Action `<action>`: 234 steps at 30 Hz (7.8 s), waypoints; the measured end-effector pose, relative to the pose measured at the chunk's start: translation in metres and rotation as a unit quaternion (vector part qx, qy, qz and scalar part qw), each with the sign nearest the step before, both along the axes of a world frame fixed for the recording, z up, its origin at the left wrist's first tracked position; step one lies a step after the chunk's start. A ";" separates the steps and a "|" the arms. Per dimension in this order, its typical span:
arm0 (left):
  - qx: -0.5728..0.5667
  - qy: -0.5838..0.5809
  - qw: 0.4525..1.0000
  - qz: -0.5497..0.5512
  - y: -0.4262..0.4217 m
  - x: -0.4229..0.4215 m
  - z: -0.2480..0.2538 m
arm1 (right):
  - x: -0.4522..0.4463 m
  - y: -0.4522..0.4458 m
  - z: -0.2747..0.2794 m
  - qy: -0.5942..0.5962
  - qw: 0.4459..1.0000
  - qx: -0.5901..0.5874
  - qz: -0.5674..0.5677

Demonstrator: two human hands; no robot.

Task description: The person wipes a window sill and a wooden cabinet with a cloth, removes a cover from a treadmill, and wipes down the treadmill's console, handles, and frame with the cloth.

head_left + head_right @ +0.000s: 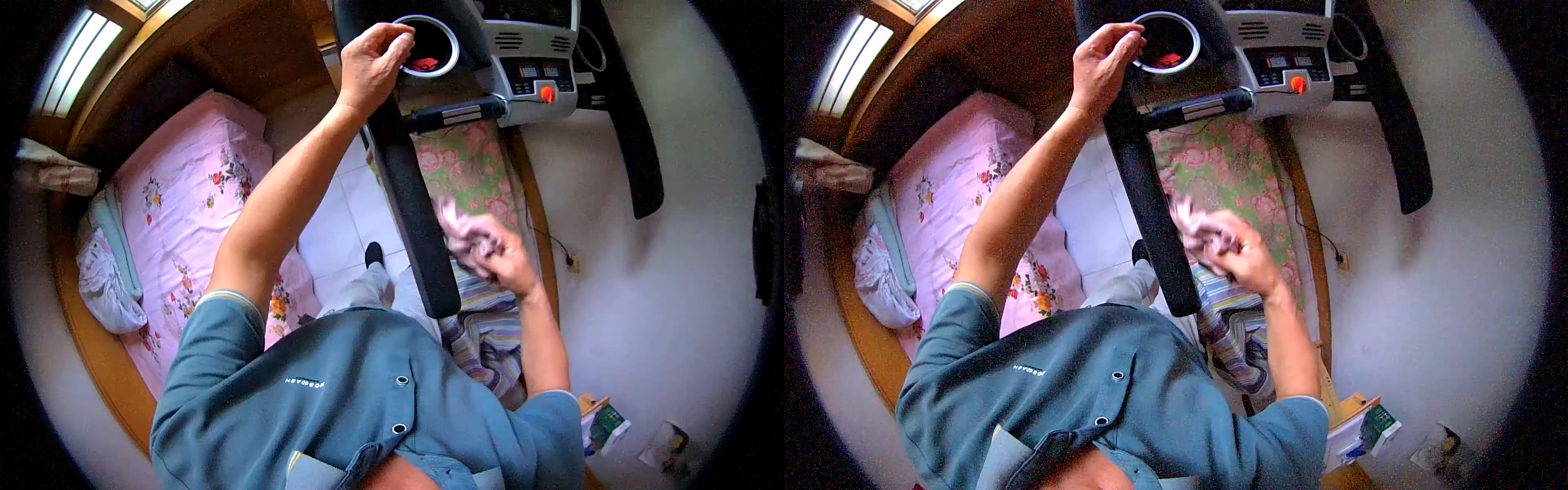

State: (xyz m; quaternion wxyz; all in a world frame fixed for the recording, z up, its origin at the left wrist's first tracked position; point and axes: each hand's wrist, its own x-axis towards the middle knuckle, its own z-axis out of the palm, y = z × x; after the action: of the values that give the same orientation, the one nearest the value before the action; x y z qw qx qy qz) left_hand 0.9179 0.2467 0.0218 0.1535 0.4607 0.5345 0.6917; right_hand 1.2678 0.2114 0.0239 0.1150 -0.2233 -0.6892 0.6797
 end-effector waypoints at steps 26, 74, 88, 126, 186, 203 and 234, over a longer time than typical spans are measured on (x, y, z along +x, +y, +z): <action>-0.159 0.349 0.923 -0.039 0.006 0.039 0.027 | 0.184 0.119 0.018 -0.157 0.817 0.415 -0.370; -0.251 0.660 0.705 -0.066 0.102 0.151 -0.019 | 0.206 0.387 0.049 -0.314 0.732 0.489 -0.355; -0.234 0.695 0.678 -0.052 0.103 0.151 -0.022 | -0.075 0.584 0.040 -0.168 0.677 0.639 -0.325; -0.263 0.694 0.666 -0.073 0.103 0.152 -0.024 | -0.096 0.538 0.044 0.055 0.830 0.547 -0.093; -0.249 0.686 0.682 -0.048 0.106 0.153 -0.027 | -0.115 0.542 0.026 -0.021 0.810 0.557 -0.183; -0.282 0.678 0.674 -0.081 0.103 0.152 -0.021 | -0.099 0.560 0.078 0.112 0.640 0.698 -0.299; -0.233 0.695 0.678 -0.050 0.104 0.147 -0.022 | -0.011 0.476 0.081 -0.369 0.605 0.705 -0.033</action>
State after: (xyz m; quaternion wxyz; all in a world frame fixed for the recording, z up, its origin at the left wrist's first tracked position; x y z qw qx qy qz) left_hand 1.0651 0.3510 -0.0004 -0.1256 0.7844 0.6071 0.0171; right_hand 1.2564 0.6869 0.1052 -0.0046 -0.3274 -0.9312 -0.1602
